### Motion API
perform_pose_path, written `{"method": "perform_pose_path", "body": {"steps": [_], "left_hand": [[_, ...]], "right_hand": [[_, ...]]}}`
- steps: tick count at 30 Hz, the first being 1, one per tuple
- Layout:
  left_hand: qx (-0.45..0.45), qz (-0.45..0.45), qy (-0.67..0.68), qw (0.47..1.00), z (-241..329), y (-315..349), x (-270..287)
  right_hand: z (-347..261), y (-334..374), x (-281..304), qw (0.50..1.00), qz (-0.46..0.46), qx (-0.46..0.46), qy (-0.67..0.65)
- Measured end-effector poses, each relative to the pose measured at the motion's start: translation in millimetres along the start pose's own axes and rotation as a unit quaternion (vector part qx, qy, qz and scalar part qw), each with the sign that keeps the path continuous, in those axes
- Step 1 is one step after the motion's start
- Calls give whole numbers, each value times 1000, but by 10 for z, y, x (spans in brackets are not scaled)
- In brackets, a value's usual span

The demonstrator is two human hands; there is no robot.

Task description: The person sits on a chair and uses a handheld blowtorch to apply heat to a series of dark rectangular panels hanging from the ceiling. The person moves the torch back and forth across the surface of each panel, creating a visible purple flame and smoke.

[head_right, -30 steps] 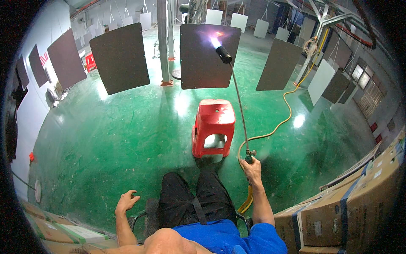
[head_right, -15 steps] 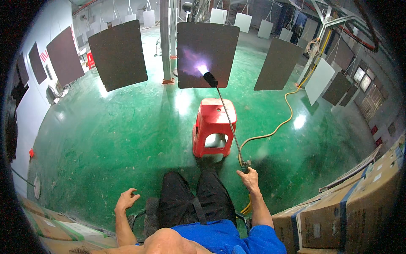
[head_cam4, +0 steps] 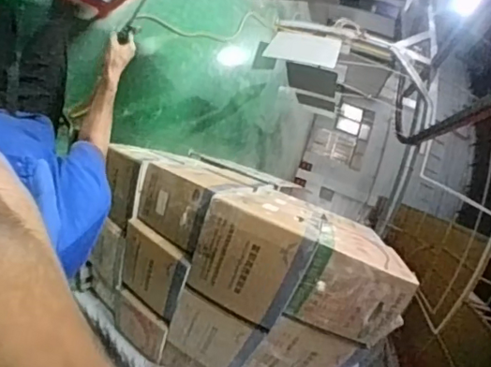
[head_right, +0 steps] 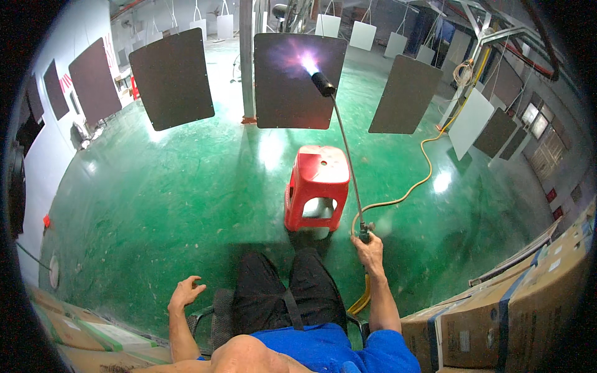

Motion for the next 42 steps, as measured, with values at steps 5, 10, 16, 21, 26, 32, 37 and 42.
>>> {"method": "perform_pose_path", "body": {"steps": [5,10,16,21,26,32,37,42], "left_hand": [[-26,0,1,1000,-81,-91,-27],[-35,-2,-2,999,-101,-89,-16],[-52,-1,26,998,-96,-140,-28],[-30,-20,26,999,-9,-74,9],[-20,-22,36,999,-14,-43,15],[-28,-15,16,999,-27,-81,4],[-29,-37,19,999,6,-55,-40],[-77,-62,-38,994,47,-60,-240]], "right_hand": [[-407,-232,-123,998,6,66,-22],[-573,-348,-431,997,-46,54,-6],[-470,-268,-673,994,-64,69,54],[-333,-152,-722,988,-70,35,134],[-119,-84,-741,985,-103,4,140],[273,-49,-586,984,-93,-48,146],[499,94,-406,987,-68,-69,125],[456,276,-272,989,-33,-72,122]]}}
Point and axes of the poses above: each hand's wrist, its own y-axis away from the middle knuckle, its own x-axis out of the back of the hand, z = x × y, the point moved 8 cm from there along -y, towards the middle knuckle, and after that the axes turned 7 degrees about -z, right-handed, at the moved point
